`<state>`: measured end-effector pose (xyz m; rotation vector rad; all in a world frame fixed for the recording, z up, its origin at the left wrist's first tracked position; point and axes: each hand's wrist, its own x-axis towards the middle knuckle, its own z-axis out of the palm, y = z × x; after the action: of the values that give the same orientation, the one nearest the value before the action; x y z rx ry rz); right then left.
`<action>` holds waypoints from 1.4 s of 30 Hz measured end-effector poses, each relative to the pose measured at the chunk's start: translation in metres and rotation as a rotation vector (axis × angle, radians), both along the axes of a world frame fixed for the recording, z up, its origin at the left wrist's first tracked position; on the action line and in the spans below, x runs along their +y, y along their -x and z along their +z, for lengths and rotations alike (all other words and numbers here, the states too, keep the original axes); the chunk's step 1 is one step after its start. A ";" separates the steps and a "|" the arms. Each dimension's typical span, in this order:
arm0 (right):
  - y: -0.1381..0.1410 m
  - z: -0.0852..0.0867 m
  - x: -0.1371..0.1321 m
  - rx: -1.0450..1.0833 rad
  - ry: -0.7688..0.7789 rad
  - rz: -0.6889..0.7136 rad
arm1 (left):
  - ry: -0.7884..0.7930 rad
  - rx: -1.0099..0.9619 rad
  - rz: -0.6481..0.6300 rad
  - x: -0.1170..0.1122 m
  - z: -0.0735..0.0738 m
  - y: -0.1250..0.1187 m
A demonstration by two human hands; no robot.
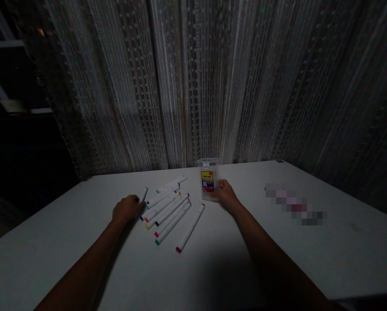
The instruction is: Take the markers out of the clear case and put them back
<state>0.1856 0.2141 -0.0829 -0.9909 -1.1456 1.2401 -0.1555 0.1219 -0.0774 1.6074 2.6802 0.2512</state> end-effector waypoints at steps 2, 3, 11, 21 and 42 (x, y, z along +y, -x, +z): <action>0.000 -0.004 0.002 -0.138 -0.038 0.015 | -0.050 -0.011 0.021 -0.001 -0.002 -0.001; 0.000 -0.006 0.004 -0.204 -0.058 0.019 | -0.095 -0.027 0.018 -0.002 -0.001 -0.005; -0.022 -0.006 -0.031 -0.581 -0.140 -0.101 | -0.303 -0.076 -0.543 0.019 -0.005 -0.066; 0.008 -0.031 -0.126 -1.300 -0.584 0.225 | -0.057 -0.031 -0.539 0.051 0.003 -0.098; 0.091 0.008 -0.078 -1.365 -0.406 0.473 | -0.172 -0.257 -0.384 0.051 -0.021 0.005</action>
<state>0.0946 0.1358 -0.0752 -1.2799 -2.6715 0.4642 -0.1608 0.1725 -0.0988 1.9398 2.1614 0.6429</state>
